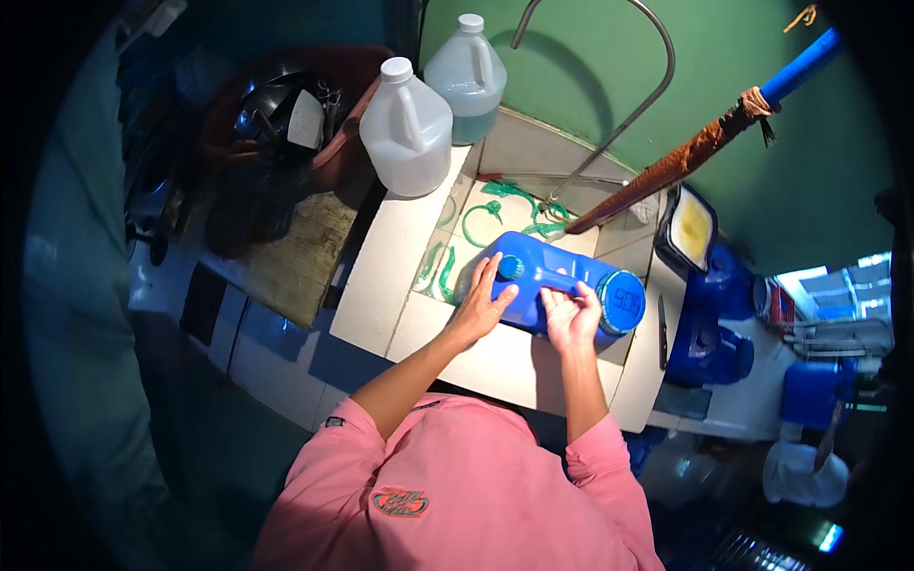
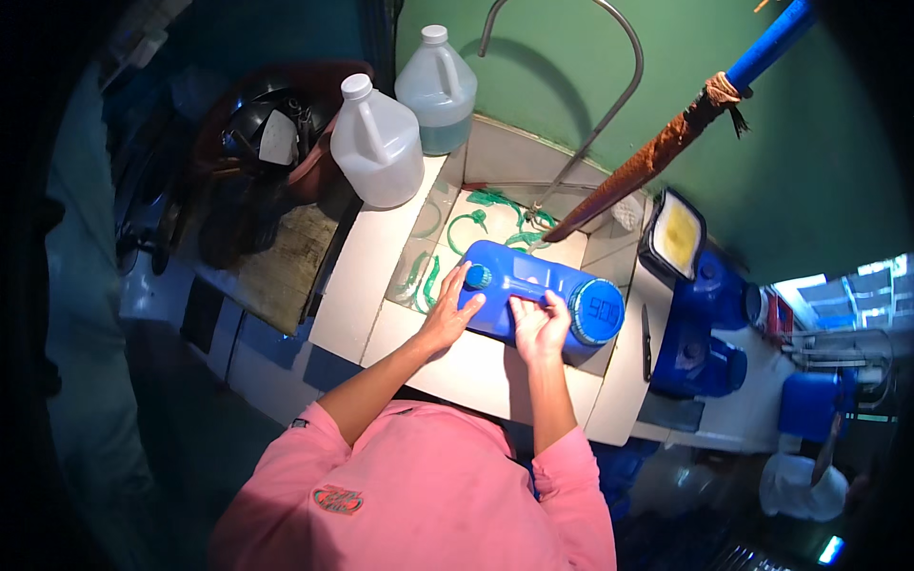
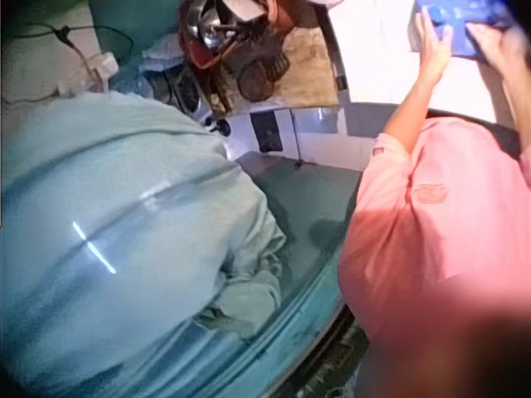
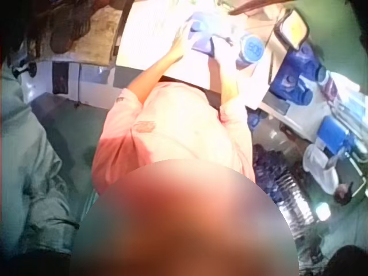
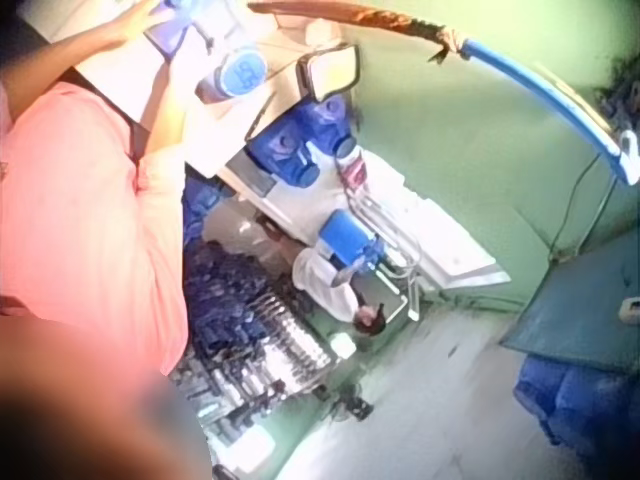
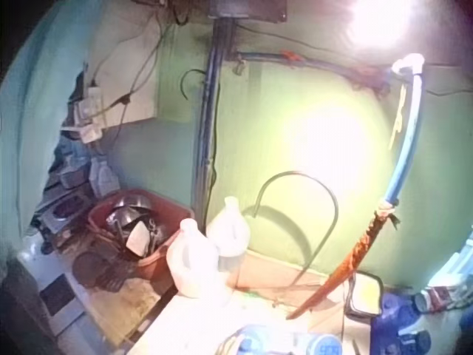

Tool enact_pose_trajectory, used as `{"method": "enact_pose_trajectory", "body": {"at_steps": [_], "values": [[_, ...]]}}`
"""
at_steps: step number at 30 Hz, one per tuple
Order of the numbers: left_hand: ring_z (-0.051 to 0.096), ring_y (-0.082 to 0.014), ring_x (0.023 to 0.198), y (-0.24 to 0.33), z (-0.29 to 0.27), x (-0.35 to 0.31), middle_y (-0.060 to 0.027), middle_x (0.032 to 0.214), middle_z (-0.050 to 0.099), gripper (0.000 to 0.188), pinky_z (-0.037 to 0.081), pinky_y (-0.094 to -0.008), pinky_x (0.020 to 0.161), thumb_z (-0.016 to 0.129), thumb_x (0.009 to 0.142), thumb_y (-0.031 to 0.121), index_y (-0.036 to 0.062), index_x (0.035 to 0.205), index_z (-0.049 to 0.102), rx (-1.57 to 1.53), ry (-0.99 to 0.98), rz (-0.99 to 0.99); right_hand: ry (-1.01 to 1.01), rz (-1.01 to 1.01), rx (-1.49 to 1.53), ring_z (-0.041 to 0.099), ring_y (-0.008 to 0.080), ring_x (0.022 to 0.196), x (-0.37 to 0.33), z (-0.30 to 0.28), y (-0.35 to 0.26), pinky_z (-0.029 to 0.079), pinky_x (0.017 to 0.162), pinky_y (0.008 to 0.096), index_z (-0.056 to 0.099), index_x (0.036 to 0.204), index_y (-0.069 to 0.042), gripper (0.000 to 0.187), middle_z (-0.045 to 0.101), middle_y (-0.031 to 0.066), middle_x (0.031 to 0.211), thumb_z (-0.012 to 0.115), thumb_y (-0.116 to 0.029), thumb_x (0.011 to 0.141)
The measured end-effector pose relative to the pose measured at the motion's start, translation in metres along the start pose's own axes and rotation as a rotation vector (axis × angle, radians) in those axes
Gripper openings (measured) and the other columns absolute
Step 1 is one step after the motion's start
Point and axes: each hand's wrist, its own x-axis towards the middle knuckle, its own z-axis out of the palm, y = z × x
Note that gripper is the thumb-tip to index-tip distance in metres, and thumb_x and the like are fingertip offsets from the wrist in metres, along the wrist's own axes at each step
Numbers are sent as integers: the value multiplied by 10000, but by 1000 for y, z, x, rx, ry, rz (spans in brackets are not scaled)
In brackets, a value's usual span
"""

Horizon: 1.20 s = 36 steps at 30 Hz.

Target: The person repeatedly washes blue plastic jerrycans at a sink. They open the cap, scrub the exterior with a soapy sponge, rinse under running water, and shake out excess water. The person handles multiple jerrycans one at a time, repeating the same cleaning cycle for each.

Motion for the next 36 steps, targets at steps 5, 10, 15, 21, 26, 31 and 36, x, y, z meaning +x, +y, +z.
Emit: {"method": "enact_pose_trajectory", "body": {"at_steps": [5,10,15,21,26,31,36], "values": [[457,-371,1376,-8,-14,3,-250,1484,452,692,368,-425,1149,648,967,363,40,1523,394,60,-46,-62,-250,271,-1074,700,239,696,-6,-16,-39,576,624,379,673,1034,-8,250,735,118,868,637,-244,959],[493,-310,1351,-2,1,7,-200,1467,489,650,383,-412,1138,690,946,279,72,1508,440,-33,-22,-169,-746,-962,-1940,565,334,1125,20,1,-79,416,951,445,628,1247,-55,542,629,151,1194,784,-282,781],[526,-296,1314,-5,14,9,-182,1428,523,651,417,-416,1108,723,924,236,46,1483,449,-88,94,-125,-743,-791,-2156,598,321,1062,37,11,-91,405,928,417,631,1296,-55,538,665,154,1124,698,-395,884],[557,-265,1268,-4,27,6,-155,1391,549,605,454,-399,1062,760,898,203,28,1411,492,-135,253,-38,-657,-799,-2176,620,305,1012,35,4,-88,409,911,406,665,1243,-48,493,691,144,1083,688,-400,897],[644,-208,1094,-4,24,15,-132,1208,655,440,516,-356,947,749,911,208,8,1274,602,-187,268,-99,-632,-814,-2162,628,313,1002,37,4,-87,415,910,409,676,1207,-40,481,697,146,1061,699,-396,883],[653,-136,860,-3,10,36,-77,923,713,295,519,-288,777,723,930,250,-11,1066,712,-194,262,-138,-615,-832,-2152,632,315,1000,36,3,-85,416,915,410,682,1193,-34,488,699,148,1053,707,-401,872],[603,-95,663,5,-12,64,-26,744,683,201,451,-257,587,735,883,222,24,850,727,-161,92,-345,-598,-833,-2149,632,315,1004,36,4,-84,416,918,408,688,1180,-33,489,701,149,1060,715,-403,862]]}}
